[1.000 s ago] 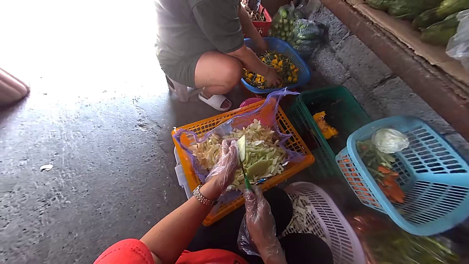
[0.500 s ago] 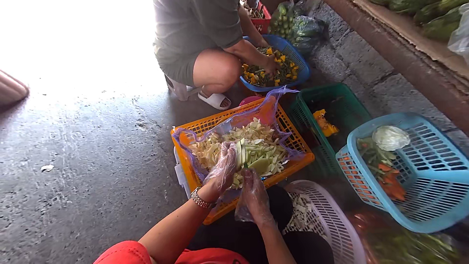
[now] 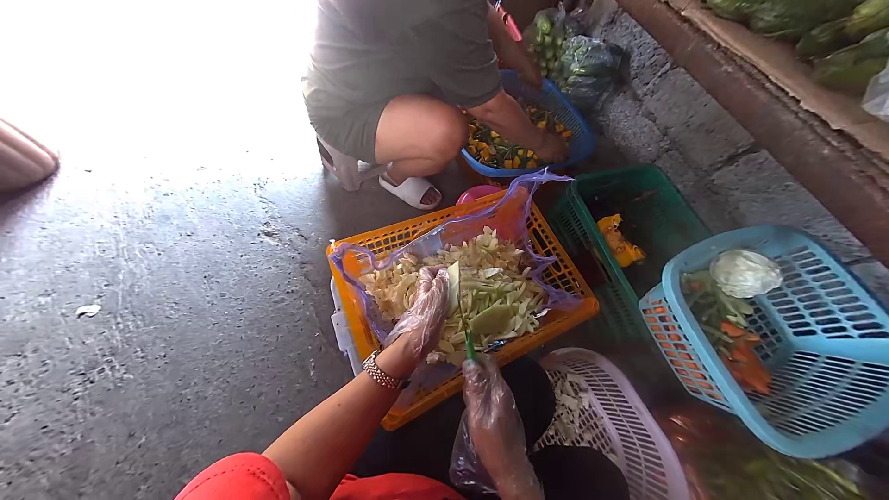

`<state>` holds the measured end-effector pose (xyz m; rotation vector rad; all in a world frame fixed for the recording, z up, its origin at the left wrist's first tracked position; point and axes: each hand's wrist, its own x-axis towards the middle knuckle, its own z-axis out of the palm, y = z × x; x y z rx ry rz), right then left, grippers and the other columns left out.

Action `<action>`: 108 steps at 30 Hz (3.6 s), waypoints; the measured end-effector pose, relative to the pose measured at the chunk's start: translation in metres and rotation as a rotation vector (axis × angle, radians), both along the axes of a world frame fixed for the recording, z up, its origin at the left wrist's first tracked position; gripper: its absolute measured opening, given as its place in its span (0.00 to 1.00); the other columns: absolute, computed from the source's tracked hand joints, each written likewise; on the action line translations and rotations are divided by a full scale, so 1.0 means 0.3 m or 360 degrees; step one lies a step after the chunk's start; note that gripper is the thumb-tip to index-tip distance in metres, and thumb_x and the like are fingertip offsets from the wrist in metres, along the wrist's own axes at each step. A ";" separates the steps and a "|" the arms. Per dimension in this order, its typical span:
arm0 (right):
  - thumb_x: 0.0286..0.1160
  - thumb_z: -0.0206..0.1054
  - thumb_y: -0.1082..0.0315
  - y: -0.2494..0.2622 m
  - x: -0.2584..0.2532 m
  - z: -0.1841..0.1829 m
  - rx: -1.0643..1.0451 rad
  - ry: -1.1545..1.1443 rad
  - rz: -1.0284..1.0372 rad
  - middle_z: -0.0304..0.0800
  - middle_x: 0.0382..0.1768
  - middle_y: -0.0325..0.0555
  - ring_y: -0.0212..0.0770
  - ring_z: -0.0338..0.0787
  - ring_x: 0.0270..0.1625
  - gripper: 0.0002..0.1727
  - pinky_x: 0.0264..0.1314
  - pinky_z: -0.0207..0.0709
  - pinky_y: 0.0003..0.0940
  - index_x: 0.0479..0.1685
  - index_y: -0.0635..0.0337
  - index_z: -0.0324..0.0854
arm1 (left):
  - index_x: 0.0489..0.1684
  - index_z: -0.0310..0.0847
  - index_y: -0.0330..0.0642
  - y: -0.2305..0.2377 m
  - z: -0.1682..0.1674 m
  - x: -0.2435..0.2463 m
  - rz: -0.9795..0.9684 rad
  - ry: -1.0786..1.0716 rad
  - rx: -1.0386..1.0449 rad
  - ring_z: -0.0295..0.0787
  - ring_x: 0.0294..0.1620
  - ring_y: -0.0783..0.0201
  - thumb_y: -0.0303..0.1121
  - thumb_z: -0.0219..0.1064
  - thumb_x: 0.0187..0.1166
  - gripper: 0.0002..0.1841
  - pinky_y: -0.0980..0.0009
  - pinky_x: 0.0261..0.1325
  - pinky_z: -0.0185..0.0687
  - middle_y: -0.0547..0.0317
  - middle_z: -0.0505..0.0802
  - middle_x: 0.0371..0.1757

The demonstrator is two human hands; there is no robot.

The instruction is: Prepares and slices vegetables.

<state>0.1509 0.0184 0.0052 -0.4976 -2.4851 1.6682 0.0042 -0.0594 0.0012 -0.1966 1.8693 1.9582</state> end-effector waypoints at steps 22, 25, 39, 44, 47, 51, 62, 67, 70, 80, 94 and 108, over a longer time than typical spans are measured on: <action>0.92 0.50 0.59 0.009 -0.096 -0.010 0.0160 -0.0230 -0.0046 0.87 0.39 0.55 0.44 0.87 0.42 0.23 0.51 0.80 0.43 0.64 0.71 0.79 | 0.76 0.62 0.36 0.022 0.027 0.057 -0.0034 0.0007 0.0000 0.79 0.42 0.73 0.36 0.39 0.95 0.19 0.76 0.43 0.77 0.54 0.80 0.52; 0.94 0.47 0.60 0.034 -0.160 -0.006 0.0130 -0.0431 0.0013 0.87 0.55 0.64 0.52 0.87 0.60 0.24 0.67 0.76 0.50 0.70 0.72 0.75 | 0.77 0.61 0.36 0.020 0.023 0.072 -0.0057 0.0009 -0.0031 0.80 0.47 0.71 0.37 0.39 0.96 0.20 0.75 0.48 0.79 0.52 0.80 0.56; 0.90 0.47 0.56 -0.008 -0.001 -0.014 -0.0159 0.0088 -0.0038 0.73 0.25 0.33 0.20 0.69 0.25 0.25 0.31 0.69 0.18 0.55 0.72 0.80 | 0.82 0.62 0.38 -0.004 0.015 0.029 0.0020 0.0027 -0.0101 0.81 0.61 0.65 0.41 0.39 0.96 0.23 0.67 0.61 0.79 0.44 0.81 0.68; 0.88 0.51 0.53 -0.023 0.037 -0.014 0.0035 0.0073 -0.0068 0.78 0.27 0.35 0.19 0.72 0.26 0.25 0.34 0.71 0.16 0.54 0.68 0.82 | 0.79 0.62 0.36 0.013 0.033 0.036 0.0021 0.0071 -0.0104 0.79 0.63 0.65 0.40 0.39 0.96 0.22 0.69 0.65 0.76 0.43 0.80 0.68; 0.89 0.50 0.54 -0.021 0.034 -0.016 0.0056 0.0051 -0.0085 0.80 0.29 0.36 0.19 0.75 0.28 0.25 0.37 0.72 0.16 0.54 0.68 0.83 | 0.78 0.62 0.37 0.012 0.056 0.039 -0.0010 0.0063 -0.0138 0.80 0.59 0.67 0.41 0.39 0.96 0.22 0.70 0.61 0.77 0.45 0.81 0.64; 0.89 0.50 0.54 -0.019 0.027 -0.016 0.0062 0.0019 -0.0061 0.77 0.27 0.35 0.20 0.73 0.27 0.24 0.35 0.71 0.18 0.54 0.67 0.82 | 0.80 0.61 0.36 0.007 0.068 0.047 -0.0022 0.0053 -0.0171 0.78 0.63 0.65 0.39 0.39 0.96 0.22 0.69 0.65 0.75 0.43 0.79 0.69; 0.91 0.50 0.59 0.005 -0.073 -0.013 0.0067 -0.0129 -0.0025 0.83 0.34 0.45 0.32 0.81 0.35 0.21 0.44 0.77 0.32 0.59 0.69 0.80 | 0.84 0.57 0.34 -0.002 0.061 0.072 -0.0073 0.0084 -0.0096 0.78 0.65 0.66 0.38 0.38 0.96 0.24 0.72 0.65 0.76 0.41 0.77 0.73; 0.95 0.44 0.61 0.061 -0.166 -0.019 0.0002 -0.0446 0.0048 0.85 0.61 0.65 0.52 0.85 0.65 0.25 0.72 0.73 0.49 0.72 0.74 0.73 | 0.77 0.63 0.31 0.019 0.071 0.103 -0.0071 0.0047 -0.0084 0.80 0.57 0.67 0.36 0.39 0.96 0.22 0.72 0.59 0.77 0.43 0.81 0.63; 0.96 0.40 0.61 0.087 -0.190 -0.042 -0.0454 -0.0606 0.0015 0.83 0.56 0.53 0.37 0.81 0.54 0.24 0.62 0.74 0.33 0.70 0.68 0.75 | 0.83 0.59 0.31 0.004 0.088 0.110 -0.0114 0.0115 -0.0113 0.77 0.69 0.67 0.37 0.37 0.96 0.24 0.72 0.70 0.72 0.40 0.77 0.74; 0.89 0.50 0.56 -0.010 0.026 -0.024 -0.0007 0.0162 0.0019 0.83 0.32 0.40 0.21 0.76 0.29 0.25 0.37 0.74 0.19 0.55 0.72 0.82 | 0.90 0.51 0.31 -0.017 0.056 0.060 -0.0155 0.0219 -0.0401 0.55 0.91 0.53 0.38 0.33 0.96 0.28 0.61 0.89 0.50 0.36 0.62 0.89; 0.89 0.51 0.53 -0.023 0.045 -0.034 0.0162 0.0121 -0.0079 0.83 0.29 0.40 0.23 0.78 0.28 0.26 0.37 0.75 0.20 0.53 0.68 0.84 | 0.86 0.55 0.31 0.005 0.077 0.075 -0.0042 0.0167 -0.0207 0.62 0.86 0.57 0.37 0.36 0.96 0.26 0.66 0.85 0.57 0.35 0.67 0.85; 0.89 0.51 0.59 -0.014 -0.040 -0.044 0.0128 -0.0008 -0.0068 0.83 0.31 0.45 0.30 0.82 0.34 0.21 0.42 0.78 0.30 0.55 0.70 0.81 | 0.84 0.58 0.30 0.000 0.060 0.079 -0.0072 0.0147 -0.0159 0.72 0.76 0.61 0.36 0.37 0.96 0.25 0.68 0.76 0.68 0.37 0.73 0.79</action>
